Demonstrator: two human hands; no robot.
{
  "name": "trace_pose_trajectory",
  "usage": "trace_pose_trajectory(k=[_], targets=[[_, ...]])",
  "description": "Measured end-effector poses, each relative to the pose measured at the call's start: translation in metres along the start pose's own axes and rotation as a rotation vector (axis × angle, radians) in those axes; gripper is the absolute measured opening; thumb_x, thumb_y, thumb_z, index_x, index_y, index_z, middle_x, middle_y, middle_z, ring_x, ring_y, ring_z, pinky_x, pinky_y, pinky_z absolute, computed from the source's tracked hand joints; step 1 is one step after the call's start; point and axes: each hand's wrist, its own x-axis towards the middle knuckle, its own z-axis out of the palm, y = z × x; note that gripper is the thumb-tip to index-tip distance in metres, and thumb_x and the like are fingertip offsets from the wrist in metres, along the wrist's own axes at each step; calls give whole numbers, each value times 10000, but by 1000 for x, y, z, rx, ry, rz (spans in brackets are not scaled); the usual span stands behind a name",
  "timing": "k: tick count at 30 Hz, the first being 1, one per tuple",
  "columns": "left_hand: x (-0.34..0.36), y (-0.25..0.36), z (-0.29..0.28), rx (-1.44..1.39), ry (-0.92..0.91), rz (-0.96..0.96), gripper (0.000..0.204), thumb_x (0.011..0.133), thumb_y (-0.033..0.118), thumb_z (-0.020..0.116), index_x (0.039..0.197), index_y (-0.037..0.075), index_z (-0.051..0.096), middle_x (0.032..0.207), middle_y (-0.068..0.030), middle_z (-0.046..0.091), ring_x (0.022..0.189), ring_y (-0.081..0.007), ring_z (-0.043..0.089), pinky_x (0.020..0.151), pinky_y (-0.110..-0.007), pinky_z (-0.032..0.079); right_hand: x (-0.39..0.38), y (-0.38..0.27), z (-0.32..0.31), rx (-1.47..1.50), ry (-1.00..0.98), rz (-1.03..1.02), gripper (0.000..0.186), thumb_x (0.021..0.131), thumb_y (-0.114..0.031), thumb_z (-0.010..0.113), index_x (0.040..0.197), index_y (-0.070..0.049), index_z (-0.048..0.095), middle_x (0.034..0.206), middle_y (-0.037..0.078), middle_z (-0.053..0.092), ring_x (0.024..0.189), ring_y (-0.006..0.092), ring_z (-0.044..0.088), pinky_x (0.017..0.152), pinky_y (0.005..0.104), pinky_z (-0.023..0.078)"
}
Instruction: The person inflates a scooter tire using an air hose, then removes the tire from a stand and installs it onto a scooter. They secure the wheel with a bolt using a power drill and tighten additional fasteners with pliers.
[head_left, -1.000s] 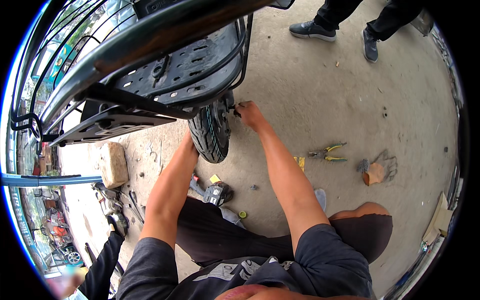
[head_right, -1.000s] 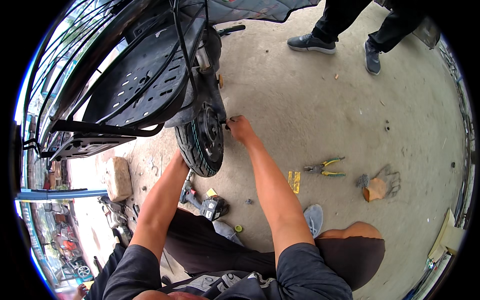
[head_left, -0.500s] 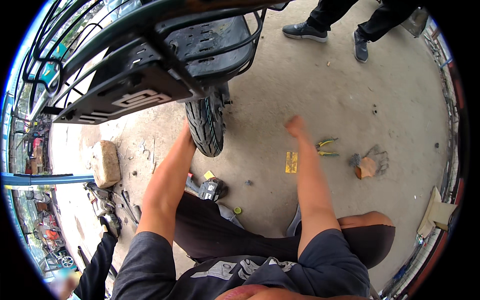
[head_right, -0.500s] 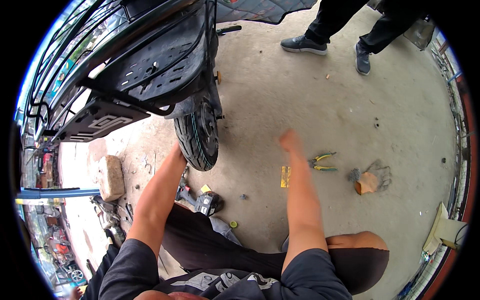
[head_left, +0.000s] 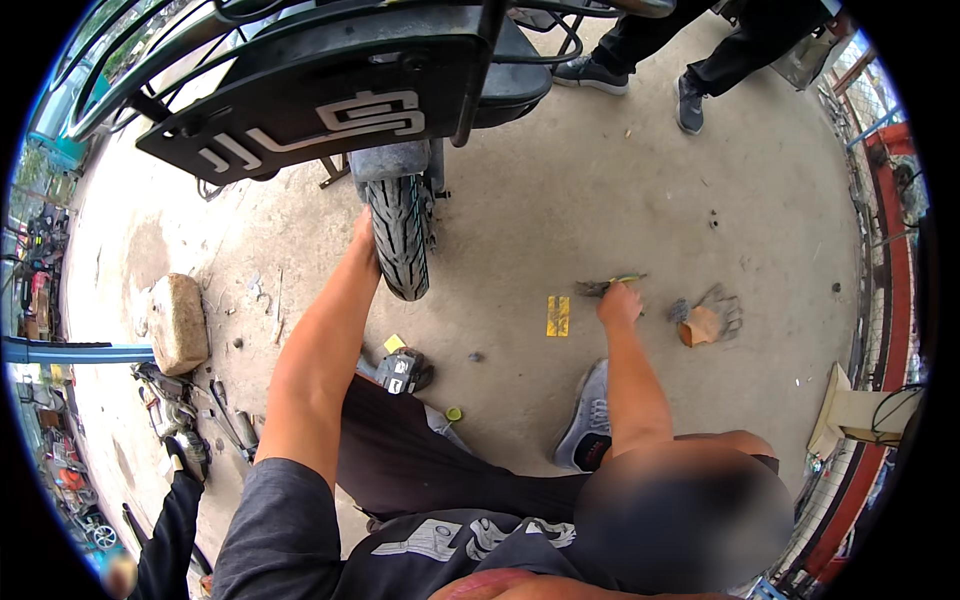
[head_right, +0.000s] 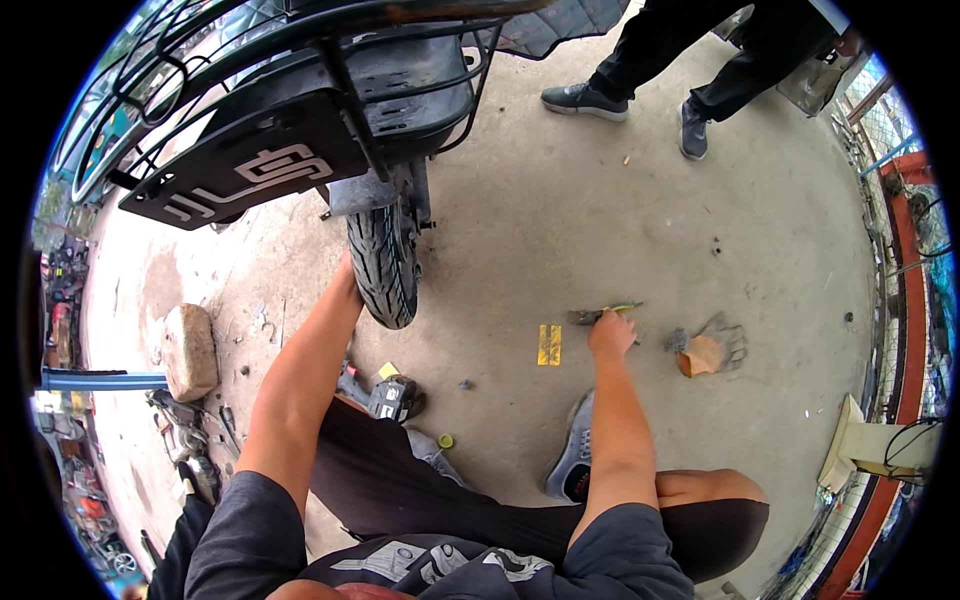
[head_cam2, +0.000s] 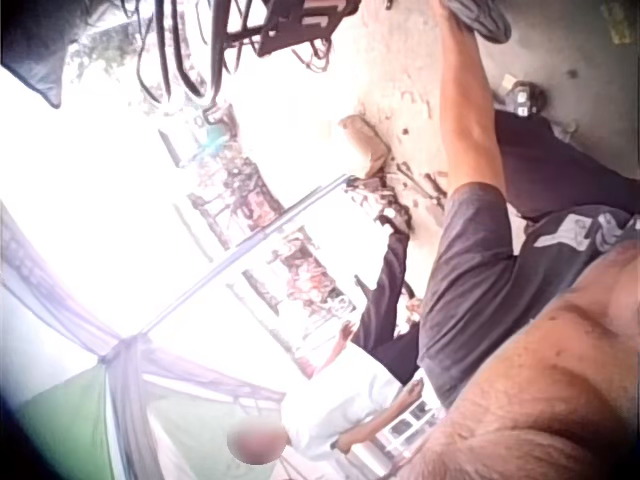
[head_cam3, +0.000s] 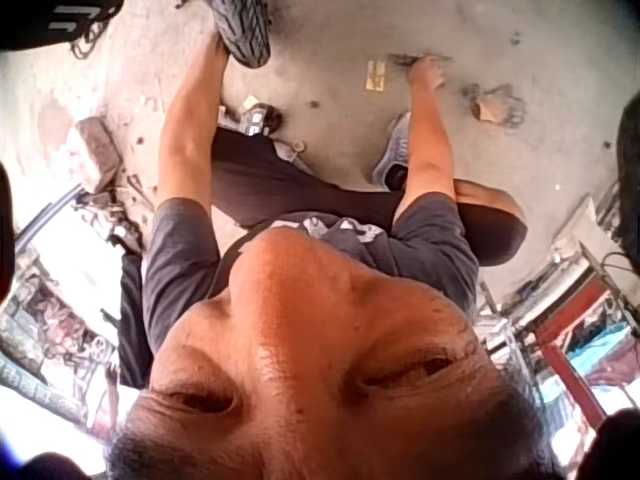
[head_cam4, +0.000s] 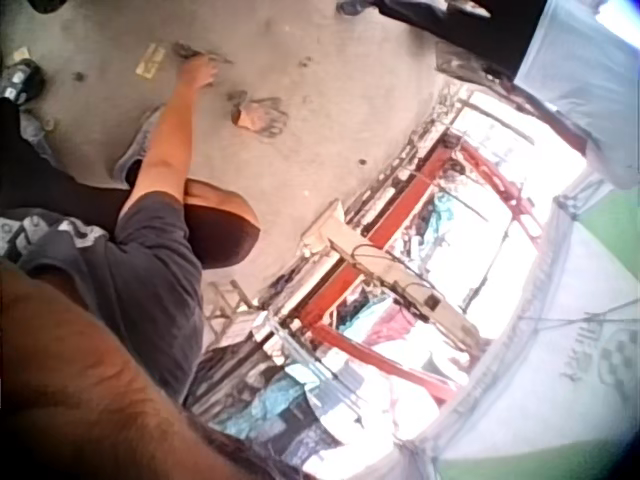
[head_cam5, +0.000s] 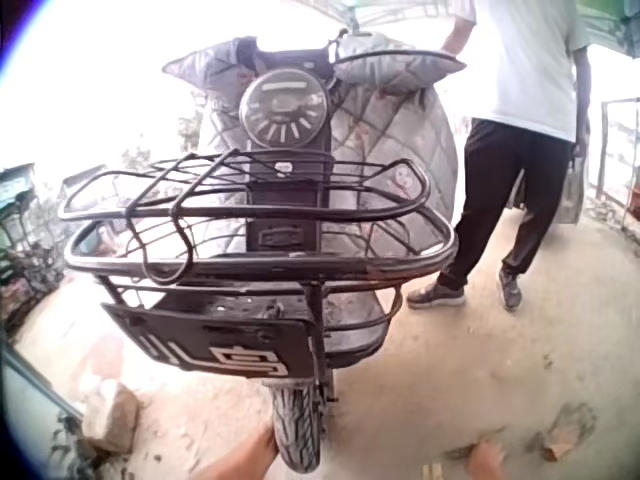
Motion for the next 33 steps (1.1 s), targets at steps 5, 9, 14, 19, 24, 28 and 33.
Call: trace_pose_trajectory(k=[5,9,14,19,24,28,33], targets=[[2,-3,6,-27,11,-49,386,1007,323,463,1142,11,647,960,-165,710,788,-312,703,683,-468,609,2,4,13,-29,-89,-11,264,861,-236,619,1072,-95,691,1166,138,690,1112,339,650,931,478,500],[3,-4,-8,-6,23,-37,373,998,312,463,1102,10,657,916,-163,712,749,-311,702,660,-465,607,-17,-49,-20,107,-192,-168,342,871,-286,615,1101,-43,688,1155,174,692,1099,349,652,923,469,514],[15,-9,-21,-20,122,-35,359,993,301,467,1062,11,667,877,-153,710,712,-302,699,636,-454,606,-36,-115,-69,292,-233,-272,421,880,-335,619,1096,24,667,1099,194,706,1044,331,674,883,459,522],[15,-9,-18,-2,103,-43,337,994,290,477,1058,23,673,860,-135,710,692,-279,697,608,-425,605,-46,-159,-62,1393,-695,-209,340,843,-242,674,980,67,637,949,143,683,867,264,641,802,407,510],[8,-5,-6,20,126,-39,333,995,285,484,1070,22,674,859,-125,713,686,-264,699,600,-410,607,-71,-210,-58,1524,-758,-366,278,785,-146,691,942,73,623,889,121,651,788,241,591,719,383,468],[3,-1,-4,42,163,-32,343,1000,270,465,1090,11,670,875,-134,715,700,-268,704,615,-409,614,-63,-233,-47,1240,-593,-485,286,760,-129,688,972,54,630,877,127,638,787,239,576,702,371,452],[-10,2,12,25,146,-49,350,996,269,465,1096,1,665,885,-143,714,700,-275,703,621,-421,618,-64,-241,-49,1224,-572,-504,292,762,-129,684,997,37,639,862,137,638,802,256,576,725,389,455]])
